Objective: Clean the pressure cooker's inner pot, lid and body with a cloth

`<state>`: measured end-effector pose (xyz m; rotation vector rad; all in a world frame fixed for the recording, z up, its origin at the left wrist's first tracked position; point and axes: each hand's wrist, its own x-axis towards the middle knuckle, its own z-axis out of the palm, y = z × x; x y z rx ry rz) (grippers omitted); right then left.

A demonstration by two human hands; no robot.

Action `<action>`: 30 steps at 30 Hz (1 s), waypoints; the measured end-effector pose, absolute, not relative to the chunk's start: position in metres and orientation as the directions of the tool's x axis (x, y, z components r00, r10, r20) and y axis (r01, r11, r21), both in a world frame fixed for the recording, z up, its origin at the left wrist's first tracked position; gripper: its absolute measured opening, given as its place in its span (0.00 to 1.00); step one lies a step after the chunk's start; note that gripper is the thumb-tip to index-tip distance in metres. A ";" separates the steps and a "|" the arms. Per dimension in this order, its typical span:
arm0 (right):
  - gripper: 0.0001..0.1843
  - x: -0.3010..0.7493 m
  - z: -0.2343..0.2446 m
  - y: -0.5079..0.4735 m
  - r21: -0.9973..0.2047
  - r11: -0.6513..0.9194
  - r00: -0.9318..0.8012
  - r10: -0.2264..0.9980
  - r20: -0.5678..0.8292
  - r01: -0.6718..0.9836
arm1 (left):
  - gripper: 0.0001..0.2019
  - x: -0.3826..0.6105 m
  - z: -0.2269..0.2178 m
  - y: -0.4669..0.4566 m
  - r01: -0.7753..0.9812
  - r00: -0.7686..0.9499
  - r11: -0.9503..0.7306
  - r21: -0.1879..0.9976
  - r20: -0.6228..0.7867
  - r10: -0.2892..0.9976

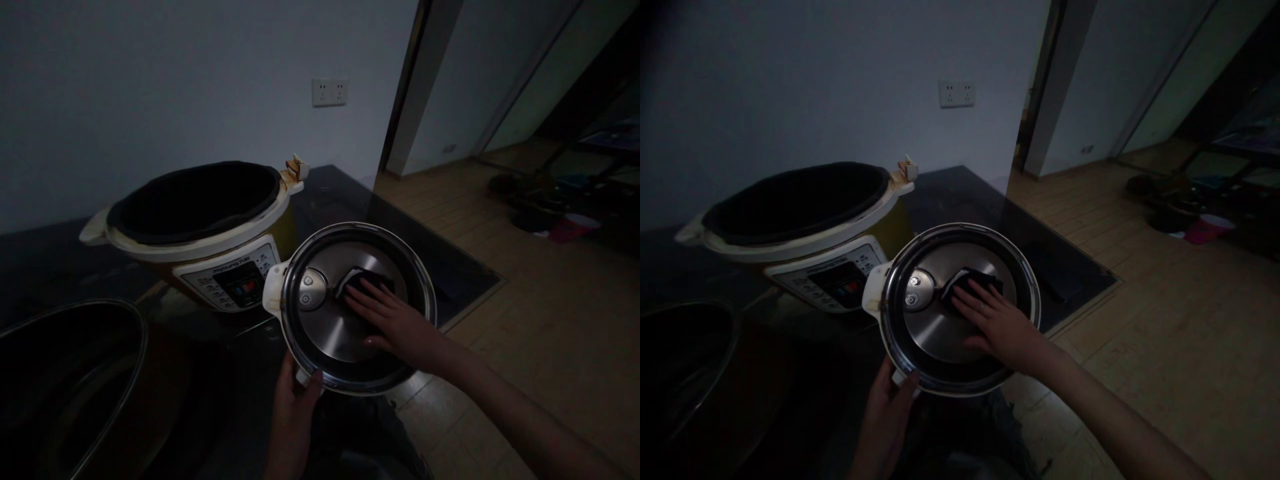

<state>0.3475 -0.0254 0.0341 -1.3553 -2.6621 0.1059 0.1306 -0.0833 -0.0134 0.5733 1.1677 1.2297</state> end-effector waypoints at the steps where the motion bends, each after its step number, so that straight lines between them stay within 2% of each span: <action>1: 0.37 0.347 0.034 -0.019 -0.122 0.559 -0.544 0.827 0.141 0.820 | 0.33 0.131 -0.013 -0.083 -0.418 -0.094 0.299 0.858 -0.368 0.925; 6: 0.37 0.326 0.034 -0.008 -0.138 0.554 -0.516 0.824 0.235 0.821 | 0.31 0.133 -0.009 -0.084 -0.408 -0.089 0.292 0.865 -0.356 0.930; 11: 0.33 0.311 0.031 -0.026 -0.127 0.607 -0.583 0.792 0.184 0.785 | 0.31 0.133 -0.008 -0.084 -0.411 -0.094 0.279 0.868 -0.345 0.934; 17: 0.27 0.327 0.032 -0.035 -0.173 0.718 -0.711 0.694 0.111 0.674 | 0.33 0.131 -0.012 -0.083 -0.415 -0.080 0.277 0.867 -0.338 0.938; 25: 0.23 0.334 0.047 -0.010 -0.027 0.607 -0.580 0.771 0.263 0.794 | 0.34 0.126 -0.009 -0.084 -0.389 -0.017 0.303 0.870 -0.336 0.942; 30: 0.21 0.328 0.047 -0.007 -0.077 0.528 -0.475 0.812 0.339 0.846 | 0.35 0.126 -0.010 -0.083 -0.389 -0.022 0.290 0.874 -0.323 0.946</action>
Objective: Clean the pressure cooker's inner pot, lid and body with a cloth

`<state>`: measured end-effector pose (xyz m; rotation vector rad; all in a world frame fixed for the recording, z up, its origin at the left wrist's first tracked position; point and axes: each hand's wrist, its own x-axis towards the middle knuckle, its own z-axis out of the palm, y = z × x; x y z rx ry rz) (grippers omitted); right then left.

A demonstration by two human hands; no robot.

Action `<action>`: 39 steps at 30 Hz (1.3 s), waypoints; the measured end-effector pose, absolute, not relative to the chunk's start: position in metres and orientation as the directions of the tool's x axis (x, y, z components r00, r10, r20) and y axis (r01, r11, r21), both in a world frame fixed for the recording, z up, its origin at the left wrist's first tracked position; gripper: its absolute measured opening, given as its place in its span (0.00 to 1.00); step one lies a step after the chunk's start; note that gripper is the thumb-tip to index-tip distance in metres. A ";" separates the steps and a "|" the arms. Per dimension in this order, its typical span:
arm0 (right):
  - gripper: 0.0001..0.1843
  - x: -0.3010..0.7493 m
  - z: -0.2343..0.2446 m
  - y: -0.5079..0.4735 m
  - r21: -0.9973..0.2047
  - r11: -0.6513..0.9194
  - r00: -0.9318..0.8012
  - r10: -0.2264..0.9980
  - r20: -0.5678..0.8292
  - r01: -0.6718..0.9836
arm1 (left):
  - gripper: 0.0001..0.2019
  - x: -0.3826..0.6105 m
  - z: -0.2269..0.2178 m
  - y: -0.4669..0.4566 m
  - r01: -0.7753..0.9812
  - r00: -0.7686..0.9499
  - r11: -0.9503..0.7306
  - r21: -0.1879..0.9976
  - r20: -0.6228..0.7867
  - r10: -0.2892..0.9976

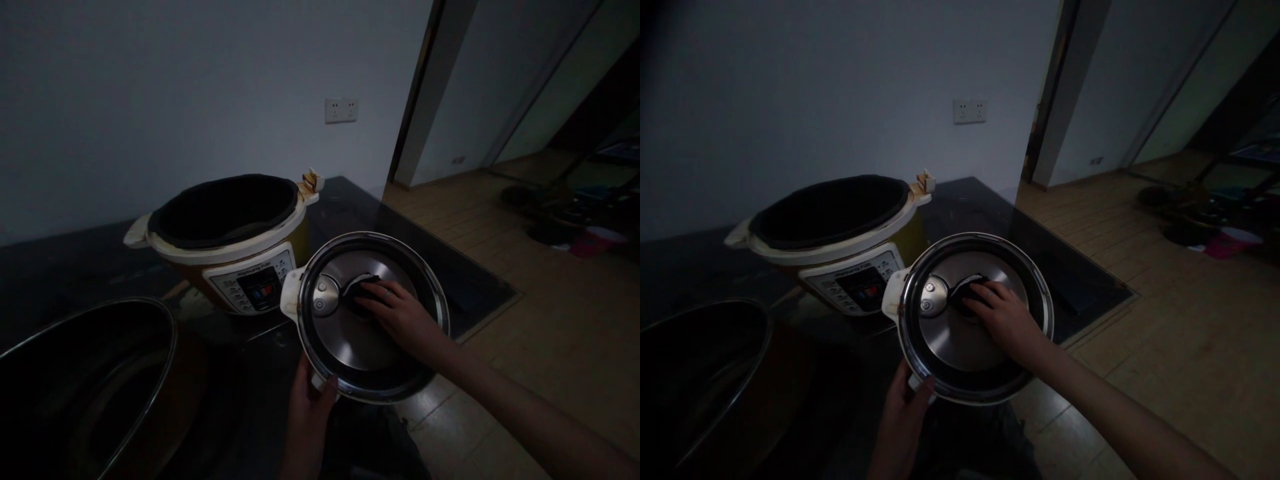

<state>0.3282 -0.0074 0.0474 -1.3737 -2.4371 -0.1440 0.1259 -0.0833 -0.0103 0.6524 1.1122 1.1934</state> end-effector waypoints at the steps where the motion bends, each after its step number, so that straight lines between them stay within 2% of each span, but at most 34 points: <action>1: 0.21 0.328 0.048 -0.007 -0.103 0.528 -0.466 0.813 0.349 0.843 | 0.36 0.126 -0.011 -0.083 -0.390 -0.022 0.291 0.874 -0.324 0.946; 4: 0.20 0.330 0.055 -0.003 -0.225 0.545 -0.427 0.804 0.414 0.808 | 0.35 0.126 -0.011 -0.082 -0.403 -0.021 0.293 0.867 -0.329 0.944; 7: 0.17 0.330 0.072 0.005 -0.315 0.536 -0.295 0.767 0.570 0.783 | 0.34 0.126 -0.012 -0.083 -0.415 -0.012 0.297 0.860 -0.331 0.943; 10: 0.15 0.324 0.090 0.015 -0.302 0.502 -0.147 0.674 0.724 0.810 | 0.34 0.125 -0.012 -0.084 -0.419 0.002 0.290 0.860 -0.319 0.948; 12: 0.15 0.317 0.095 0.024 -0.254 0.498 -0.150 0.636 0.757 0.829 | 0.34 0.125 -0.011 -0.084 -0.414 0.002 0.288 0.864 -0.315 0.949; 16: 0.15 0.299 0.090 0.043 -0.158 0.521 -0.308 0.693 0.651 0.839 | 0.34 0.126 -0.009 -0.083 -0.425 0.010 0.302 0.853 -0.329 0.944; 20: 0.14 0.281 0.085 0.050 -0.152 0.553 -0.387 0.728 0.565 0.819 | 0.34 0.126 -0.010 -0.083 -0.446 0.022 0.278 0.851 -0.300 0.954; 24: 0.13 0.266 0.080 0.041 -0.160 0.681 -0.512 0.665 0.544 0.714 | 0.34 0.125 -0.013 -0.083 -0.425 0.024 0.290 0.857 -0.310 0.950; 27: 0.13 0.262 0.076 0.038 -0.082 0.757 -0.604 0.577 0.550 0.648 | 0.35 0.125 -0.016 -0.082 -0.429 0.007 0.289 0.856 -0.317 0.948; 30: 0.13 0.267 0.078 0.044 -0.027 0.705 -0.571 0.596 0.565 0.709 | 0.35 0.127 -0.016 -0.082 -0.450 -0.010 0.280 0.848 -0.318 0.948; 32: 0.13 0.274 0.082 0.051 -0.035 0.636 -0.508 0.647 0.569 0.771 | 0.35 0.128 -0.015 -0.082 -0.462 -0.030 0.273 0.844 -0.323 0.946; 35: 0.12 0.280 0.087 0.057 -0.099 0.579 -0.431 0.700 0.570 0.809 | 0.35 0.128 -0.013 -0.082 -0.465 -0.042 0.263 0.845 -0.318 0.947; 39: 0.12 0.274 0.086 0.053 -0.203 0.577 -0.374 0.720 0.585 0.791 | 0.35 0.126 -0.010 -0.084 -0.434 0.010 0.285 0.855 -0.312 0.950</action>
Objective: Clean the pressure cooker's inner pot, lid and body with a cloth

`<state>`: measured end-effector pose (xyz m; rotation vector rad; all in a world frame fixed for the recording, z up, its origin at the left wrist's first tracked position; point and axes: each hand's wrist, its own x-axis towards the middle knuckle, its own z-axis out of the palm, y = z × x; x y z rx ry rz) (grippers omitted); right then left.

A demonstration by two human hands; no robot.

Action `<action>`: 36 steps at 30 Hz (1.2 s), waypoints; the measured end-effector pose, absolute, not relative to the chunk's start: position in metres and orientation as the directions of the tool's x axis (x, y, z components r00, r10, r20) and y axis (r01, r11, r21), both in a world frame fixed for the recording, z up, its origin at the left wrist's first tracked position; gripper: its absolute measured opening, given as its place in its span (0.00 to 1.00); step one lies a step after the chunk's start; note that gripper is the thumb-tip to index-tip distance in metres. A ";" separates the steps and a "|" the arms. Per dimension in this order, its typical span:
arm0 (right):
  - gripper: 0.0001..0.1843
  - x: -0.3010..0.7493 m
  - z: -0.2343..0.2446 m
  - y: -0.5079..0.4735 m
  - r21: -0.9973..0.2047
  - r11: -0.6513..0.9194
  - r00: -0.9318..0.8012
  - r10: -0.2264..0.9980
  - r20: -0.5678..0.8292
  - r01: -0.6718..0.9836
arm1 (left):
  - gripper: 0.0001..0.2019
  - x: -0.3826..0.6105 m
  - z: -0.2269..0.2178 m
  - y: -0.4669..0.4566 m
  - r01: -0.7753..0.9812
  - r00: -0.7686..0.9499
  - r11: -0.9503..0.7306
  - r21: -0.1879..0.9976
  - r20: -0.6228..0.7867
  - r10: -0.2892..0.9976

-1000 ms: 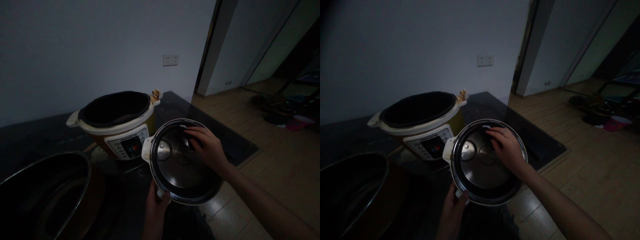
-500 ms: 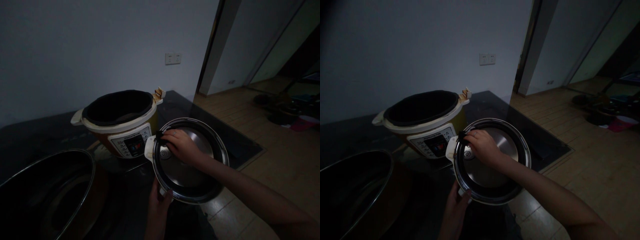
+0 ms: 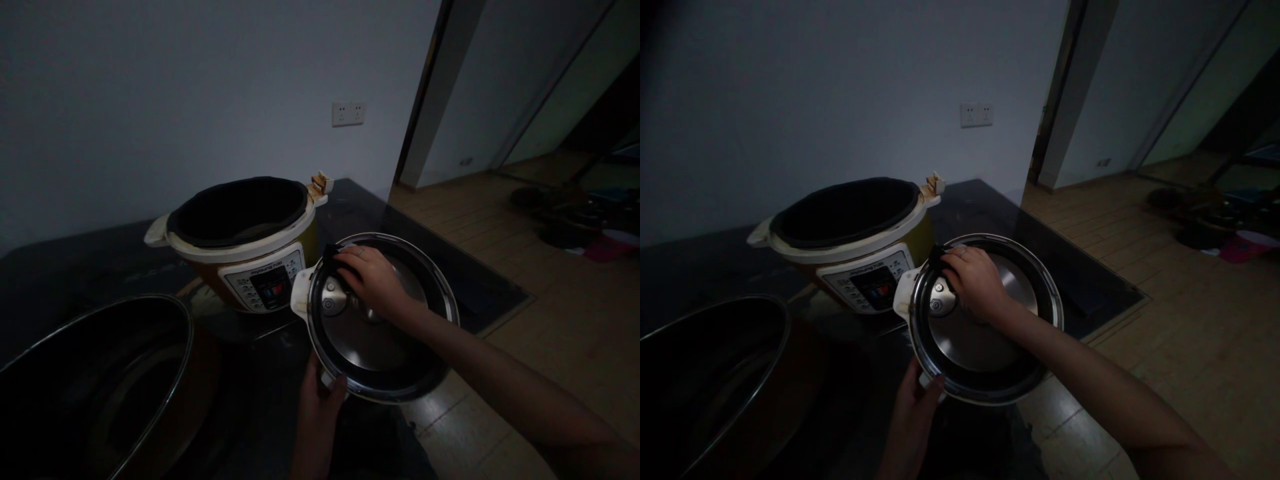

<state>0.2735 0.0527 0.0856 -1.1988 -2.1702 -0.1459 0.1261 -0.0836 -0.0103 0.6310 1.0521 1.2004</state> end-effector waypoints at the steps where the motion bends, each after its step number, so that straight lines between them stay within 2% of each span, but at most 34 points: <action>1: 0.12 0.270 0.084 0.050 -0.217 0.589 -0.376 0.715 0.589 0.779 | 0.35 0.125 -0.010 -0.084 -0.429 0.011 0.287 0.856 -0.313 0.950; 9: 0.10 0.246 0.072 0.016 -0.143 0.785 -0.643 0.584 0.496 0.602 | 0.32 0.123 -0.016 -0.083 -0.398 0.004 0.238 0.886 -0.258 0.966; 16: 0.11 0.256 0.070 -0.003 -0.155 0.851 -0.741 0.516 0.430 0.502 | 0.32 0.124 -0.019 -0.084 -0.411 -0.006 0.229 0.882 -0.254 0.967; 24: 0.11 0.254 0.069 0.002 -0.219 0.817 -0.703 0.573 0.421 0.534 | 0.30 0.123 -0.021 -0.085 -0.415 0.008 0.225 0.881 -0.244 0.970; 29: 0.10 0.253 0.065 -0.004 -0.301 0.796 -0.680 0.605 0.414 0.524 | 0.30 0.123 -0.020 -0.084 -0.428 0.008 0.227 0.875 -0.247 0.969; 36: 0.09 0.263 0.058 -0.032 -0.300 0.837 -0.782 0.540 0.312 0.459 | 0.28 0.124 -0.010 -0.083 -0.504 0.024 0.255 0.825 -0.282 0.959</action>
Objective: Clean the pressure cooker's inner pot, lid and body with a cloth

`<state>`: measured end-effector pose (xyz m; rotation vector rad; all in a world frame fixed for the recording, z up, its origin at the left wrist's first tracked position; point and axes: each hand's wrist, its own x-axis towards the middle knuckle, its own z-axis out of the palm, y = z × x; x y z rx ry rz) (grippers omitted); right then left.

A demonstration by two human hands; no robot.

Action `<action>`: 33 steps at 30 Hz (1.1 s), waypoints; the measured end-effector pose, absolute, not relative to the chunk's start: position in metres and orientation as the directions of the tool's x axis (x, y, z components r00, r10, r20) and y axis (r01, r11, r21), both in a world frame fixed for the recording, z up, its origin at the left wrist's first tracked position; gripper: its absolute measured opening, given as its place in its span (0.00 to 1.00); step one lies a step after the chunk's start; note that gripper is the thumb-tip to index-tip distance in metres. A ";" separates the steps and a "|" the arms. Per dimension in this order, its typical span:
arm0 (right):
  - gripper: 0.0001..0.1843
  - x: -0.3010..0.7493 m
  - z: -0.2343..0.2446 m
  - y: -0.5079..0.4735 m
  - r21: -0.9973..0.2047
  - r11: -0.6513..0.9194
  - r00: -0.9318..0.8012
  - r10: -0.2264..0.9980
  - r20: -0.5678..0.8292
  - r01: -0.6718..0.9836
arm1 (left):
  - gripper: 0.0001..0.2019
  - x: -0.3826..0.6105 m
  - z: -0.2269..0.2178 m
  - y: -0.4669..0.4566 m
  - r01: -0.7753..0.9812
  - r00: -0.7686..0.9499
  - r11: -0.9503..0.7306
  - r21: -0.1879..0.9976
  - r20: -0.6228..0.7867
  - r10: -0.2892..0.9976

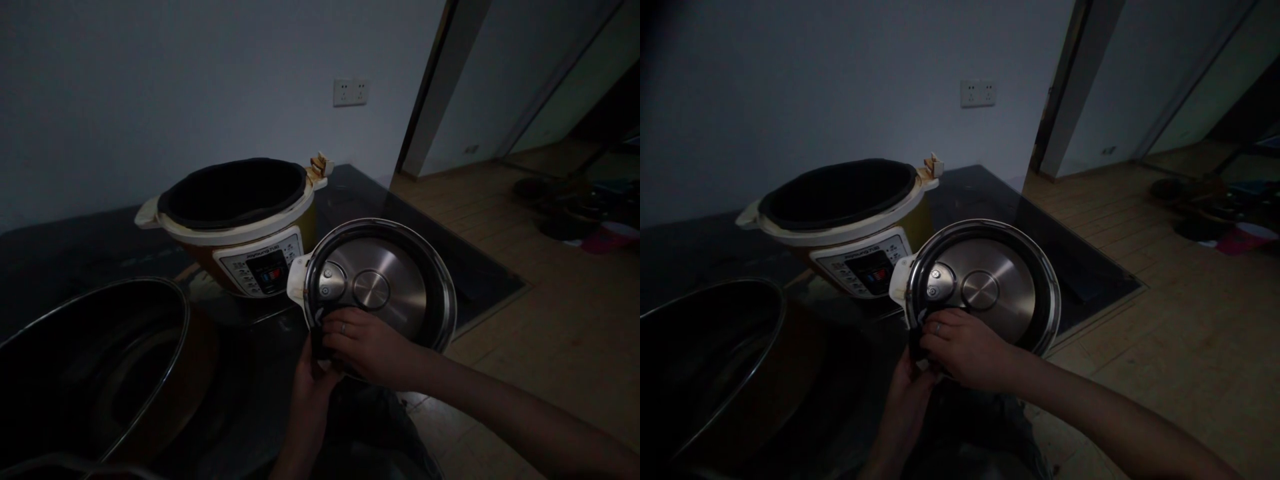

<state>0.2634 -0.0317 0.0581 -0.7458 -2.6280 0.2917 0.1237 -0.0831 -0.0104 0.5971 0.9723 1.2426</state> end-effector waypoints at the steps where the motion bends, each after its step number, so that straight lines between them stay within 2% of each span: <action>1: 0.09 0.266 0.058 -0.035 -0.307 0.838 -0.790 0.535 0.299 0.451 | 0.28 0.124 -0.009 -0.083 -0.517 0.024 0.250 0.819 -0.278 0.960; 6: 0.10 0.273 0.062 -0.043 -0.368 0.807 -0.784 0.566 0.254 0.463 | 0.28 0.123 -0.007 -0.086 -0.537 0.018 0.250 0.805 -0.286 0.958; 10: 0.10 0.270 0.061 -0.040 -0.367 0.802 -0.763 0.579 0.286 0.471 | 0.28 0.122 -0.008 -0.088 -0.581 0.022 0.259 0.771 -0.303 0.953; 16: 0.10 0.270 0.052 -0.048 -0.321 0.806 -0.733 0.589 0.341 0.498 | 0.18 0.123 -0.007 -0.086 -0.690 0.009 0.239 0.683 -0.322 0.947; 19: 0.10 0.274 0.046 -0.056 -0.303 0.806 -0.725 0.591 0.354 0.509 | 0.16 0.124 -0.004 -0.084 -0.687 0.001 0.242 0.685 -0.332 0.943; 24: 0.11 0.279 0.040 -0.067 -0.301 0.787 -0.710 0.617 0.340 0.539 | 0.22 0.125 0.001 -0.084 -0.583 -0.028 0.278 0.764 -0.361 0.932; 28: 0.12 0.286 0.040 -0.074 -0.328 0.772 -0.692 0.635 0.345 0.545 | 0.23 0.125 0.001 -0.084 -0.559 -0.054 0.283 0.779 -0.375 0.925; 33: 0.12 0.297 0.041 -0.084 -0.368 0.719 -0.664 0.691 0.286 0.589 | 0.26 0.126 -0.001 -0.082 -0.542 -0.067 0.286 0.790 -0.380 0.923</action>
